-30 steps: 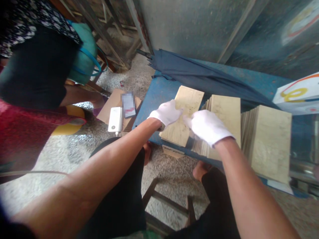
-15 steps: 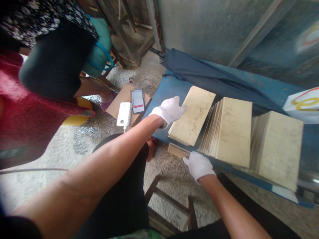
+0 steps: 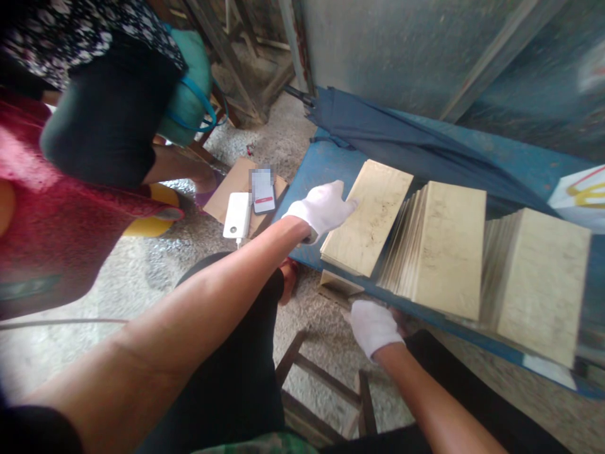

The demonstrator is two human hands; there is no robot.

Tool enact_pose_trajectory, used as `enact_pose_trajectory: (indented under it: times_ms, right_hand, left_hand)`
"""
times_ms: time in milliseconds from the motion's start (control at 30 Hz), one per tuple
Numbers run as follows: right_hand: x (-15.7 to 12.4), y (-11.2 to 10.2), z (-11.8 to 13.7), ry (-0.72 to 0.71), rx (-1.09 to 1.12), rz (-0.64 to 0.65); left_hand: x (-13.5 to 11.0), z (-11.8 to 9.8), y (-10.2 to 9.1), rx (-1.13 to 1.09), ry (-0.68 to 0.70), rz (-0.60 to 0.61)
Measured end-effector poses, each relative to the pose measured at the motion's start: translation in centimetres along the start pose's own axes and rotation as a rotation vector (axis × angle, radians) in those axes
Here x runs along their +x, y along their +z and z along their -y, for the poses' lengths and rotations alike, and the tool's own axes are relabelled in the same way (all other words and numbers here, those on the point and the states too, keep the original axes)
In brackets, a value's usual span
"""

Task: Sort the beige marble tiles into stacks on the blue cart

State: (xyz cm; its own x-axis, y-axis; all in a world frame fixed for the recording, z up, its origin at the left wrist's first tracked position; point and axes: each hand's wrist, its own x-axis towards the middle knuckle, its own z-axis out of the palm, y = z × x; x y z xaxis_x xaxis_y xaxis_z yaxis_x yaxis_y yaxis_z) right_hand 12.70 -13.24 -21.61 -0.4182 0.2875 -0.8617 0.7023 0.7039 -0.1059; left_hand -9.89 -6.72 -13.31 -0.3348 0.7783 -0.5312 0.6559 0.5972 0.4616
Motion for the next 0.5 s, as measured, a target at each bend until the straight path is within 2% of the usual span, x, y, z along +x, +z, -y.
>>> enact_pose_trajectory:
  times_ms: [133,233,367,500]
  right_hand:
    - [-0.1,1.6,0.5,-0.100,-0.058,-0.158]
    - [0.1,1.3,0.6,-0.124,-0.118,-0.219]
    - [-0.2,-1.4,0.4,-0.136,-0.092,-0.193]
    - [-1.7,-5.5,-0.8,-0.306,0.140,-0.201]
  left_hand:
    - [-0.2,-0.1,-0.1,-0.013,0.007,-0.004]
    - [-0.2,-0.1,-0.1,-0.006,0.017,-0.006]
    - [-0.3,0.0,-0.4,0.006,0.019,-0.007]
    - [-0.3,-0.2,-0.9,-0.011,0.011,-0.004]
